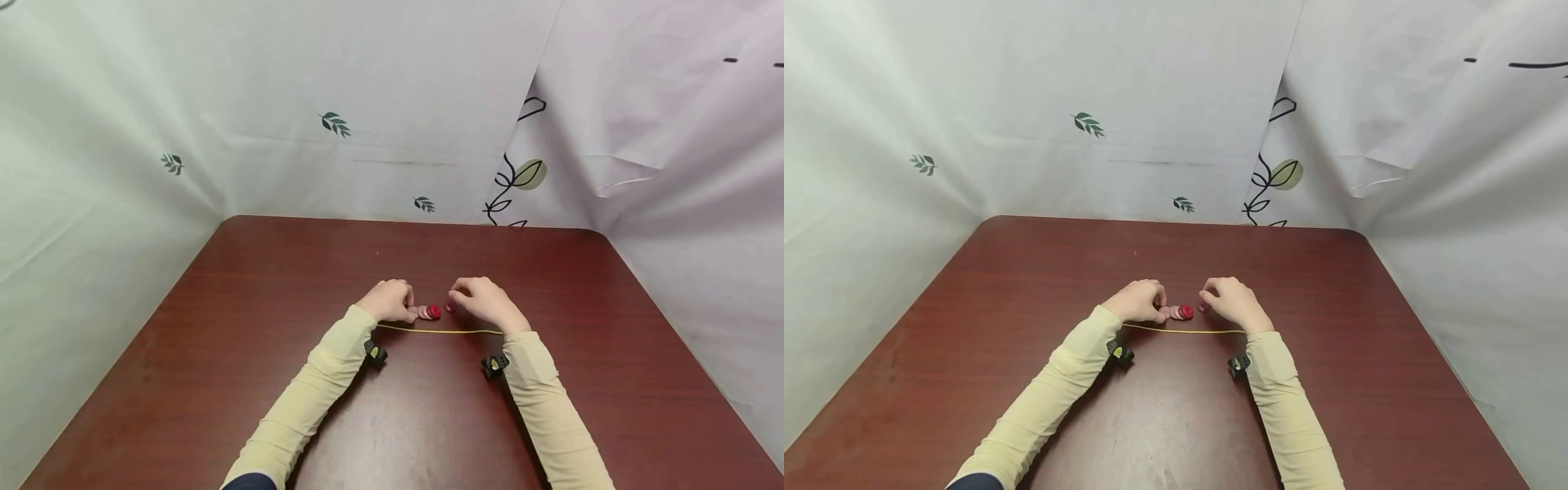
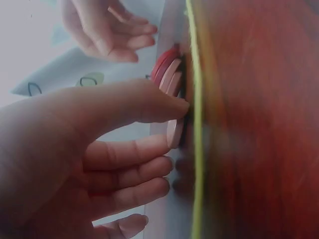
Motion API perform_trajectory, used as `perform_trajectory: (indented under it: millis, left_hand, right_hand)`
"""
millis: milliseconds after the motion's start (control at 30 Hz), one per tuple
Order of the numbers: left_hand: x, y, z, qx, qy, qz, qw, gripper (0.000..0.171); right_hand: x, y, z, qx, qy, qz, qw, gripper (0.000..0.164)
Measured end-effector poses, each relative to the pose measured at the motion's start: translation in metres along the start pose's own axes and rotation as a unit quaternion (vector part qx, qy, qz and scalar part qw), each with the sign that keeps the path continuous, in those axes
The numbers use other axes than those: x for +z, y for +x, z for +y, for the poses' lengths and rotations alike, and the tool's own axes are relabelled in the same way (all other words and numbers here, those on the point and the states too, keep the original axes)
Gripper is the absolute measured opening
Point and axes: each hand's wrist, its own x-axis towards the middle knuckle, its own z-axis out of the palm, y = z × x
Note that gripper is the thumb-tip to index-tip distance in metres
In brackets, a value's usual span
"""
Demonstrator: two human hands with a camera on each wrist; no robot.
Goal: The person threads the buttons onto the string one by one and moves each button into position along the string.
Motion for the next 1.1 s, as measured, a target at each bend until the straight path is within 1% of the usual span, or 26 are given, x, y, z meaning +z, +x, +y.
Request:
perform_trajectory:
  millis: [167, 333, 433, 567, 700, 833, 967, 1100]
  left_hand:
    - [-0.008, -0.004, -0.009, -0.028, -0.028, -0.004, 0.9992, 0.016]
    - [-0.019, -0.008, -0.019, -0.055, -0.065, -0.005, 0.9964, 0.019]
    - [-0.026, -0.011, -0.025, -0.063, -0.088, 0.000, 0.9941, 0.021]
    - [-0.032, -0.013, -0.034, -0.067, -0.113, 0.012, 0.9912, 0.022]
    - [-0.035, -0.014, -0.039, -0.063, -0.130, 0.017, 0.9894, 0.021]
    - [-0.037, -0.015, -0.044, -0.060, -0.138, 0.019, 0.9885, 0.022]
    - [-0.038, -0.017, -0.049, -0.061, -0.145, 0.022, 0.9873, 0.022]
    - [-0.040, -0.020, -0.053, -0.064, -0.147, 0.025, 0.9868, 0.022]
  right_hand:
    - [0.001, 0.000, -0.004, -0.006, -0.001, 0.002, 1.000, 0.018]
    - [0.001, -0.002, -0.015, -0.012, 0.000, 0.000, 1.000, 0.014]
    - [0.003, -0.002, -0.024, -0.033, -0.016, -0.002, 0.999, 0.011]
    - [0.009, 0.000, -0.041, -0.073, -0.042, -0.014, 0.996, 0.011]
    - [0.019, 0.005, -0.059, -0.099, -0.052, -0.039, 0.993, 0.008]
    - [0.032, 0.015, -0.075, -0.123, -0.076, -0.063, 0.987, 0.006]
    - [0.042, 0.024, -0.089, -0.130, -0.092, -0.091, 0.983, 0.004]
    - [0.050, 0.030, -0.100, -0.123, -0.115, -0.110, 0.980, 0.012]
